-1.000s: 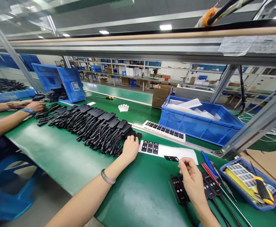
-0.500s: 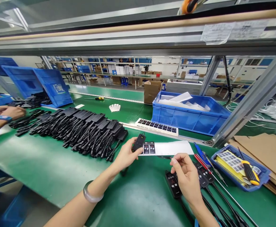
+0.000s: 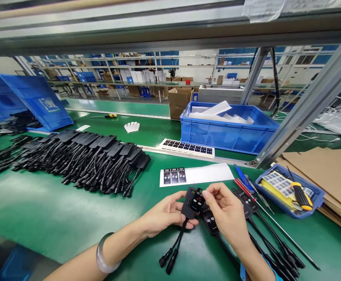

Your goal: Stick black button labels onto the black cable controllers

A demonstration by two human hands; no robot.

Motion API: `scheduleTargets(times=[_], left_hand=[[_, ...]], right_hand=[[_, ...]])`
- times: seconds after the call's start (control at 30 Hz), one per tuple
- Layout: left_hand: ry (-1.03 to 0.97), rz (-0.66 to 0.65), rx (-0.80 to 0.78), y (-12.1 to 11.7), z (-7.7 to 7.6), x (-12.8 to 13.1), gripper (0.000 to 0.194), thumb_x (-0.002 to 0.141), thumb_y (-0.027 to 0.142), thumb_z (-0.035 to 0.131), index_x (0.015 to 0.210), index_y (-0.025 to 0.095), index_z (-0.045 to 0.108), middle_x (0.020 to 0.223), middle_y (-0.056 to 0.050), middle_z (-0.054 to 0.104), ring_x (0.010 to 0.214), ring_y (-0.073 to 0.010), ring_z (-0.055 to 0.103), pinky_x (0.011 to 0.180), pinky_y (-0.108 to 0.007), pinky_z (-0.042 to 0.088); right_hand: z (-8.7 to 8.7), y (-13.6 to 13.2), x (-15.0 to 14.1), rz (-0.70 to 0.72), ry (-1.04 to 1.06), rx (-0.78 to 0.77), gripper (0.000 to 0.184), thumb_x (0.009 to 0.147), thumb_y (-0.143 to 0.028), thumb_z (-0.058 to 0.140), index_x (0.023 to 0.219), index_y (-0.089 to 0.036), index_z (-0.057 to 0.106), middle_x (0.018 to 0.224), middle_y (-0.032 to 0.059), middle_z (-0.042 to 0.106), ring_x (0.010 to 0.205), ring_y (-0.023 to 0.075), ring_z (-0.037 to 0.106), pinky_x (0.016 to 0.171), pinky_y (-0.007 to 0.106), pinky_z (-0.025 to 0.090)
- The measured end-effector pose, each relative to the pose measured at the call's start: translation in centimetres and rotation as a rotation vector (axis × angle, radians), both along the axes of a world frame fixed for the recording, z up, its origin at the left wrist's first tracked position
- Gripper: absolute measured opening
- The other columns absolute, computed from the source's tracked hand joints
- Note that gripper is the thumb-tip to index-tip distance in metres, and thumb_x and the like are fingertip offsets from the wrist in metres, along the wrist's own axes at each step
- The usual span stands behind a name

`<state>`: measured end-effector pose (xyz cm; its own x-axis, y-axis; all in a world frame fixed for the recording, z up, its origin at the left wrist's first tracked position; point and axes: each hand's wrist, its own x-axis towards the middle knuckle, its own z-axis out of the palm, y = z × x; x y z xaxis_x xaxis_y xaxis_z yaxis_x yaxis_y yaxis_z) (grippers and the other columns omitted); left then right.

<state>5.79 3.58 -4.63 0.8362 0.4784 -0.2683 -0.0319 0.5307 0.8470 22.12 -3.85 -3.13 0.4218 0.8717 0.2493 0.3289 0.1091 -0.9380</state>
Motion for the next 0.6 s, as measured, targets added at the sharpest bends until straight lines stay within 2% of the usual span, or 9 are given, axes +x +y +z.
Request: scheduleTargets(times=[0.17,0.37,0.6], left_hand=[[0.013,-0.035,-0.046,-0.3,0.0,0.2,0.058,0.060,0.001,0.061,0.115,0.018,0.050,0.089,-0.008,0.068,0.085,-0.0232,0.069,0.077,-0.035,0.052],[0.002,-0.056,-0.042,-0.4,-0.4,0.3,0.058,0.062,0.003,0.063,0.116,0.018,0.049,0.090,-0.010,0.069,0.086,-0.0236,0.069,0.081,-0.039,0.050],[-0.042,-0.063,-0.033,-0.6,-0.8,0.2,0.049,0.071,0.019,0.070,0.115,0.019,0.049,0.089,-0.009,0.068,0.087,-0.0242,0.068,0.084,-0.043,0.049]], right_hand=[[-0.6,0.2,-0.3,0.059,0.022,-0.034,0.019,0.080,-0.037,0.063,0.075,-0.020,0.057,0.068,-0.0017,0.057,0.060,0.0126,0.055,0.056,0.022,0.047],[-1.0,0.1,-0.4,0.047,0.003,-0.059,0.018,0.080,-0.037,0.063,0.075,-0.021,0.056,0.064,-0.0033,0.056,0.057,0.0114,0.053,0.053,0.021,0.045],[-1.2,0.2,-0.4,0.030,-0.010,-0.081,0.020,0.080,-0.038,0.063,0.074,-0.021,0.056,0.066,-0.0020,0.058,0.057,0.0121,0.053,0.053,0.023,0.044]])
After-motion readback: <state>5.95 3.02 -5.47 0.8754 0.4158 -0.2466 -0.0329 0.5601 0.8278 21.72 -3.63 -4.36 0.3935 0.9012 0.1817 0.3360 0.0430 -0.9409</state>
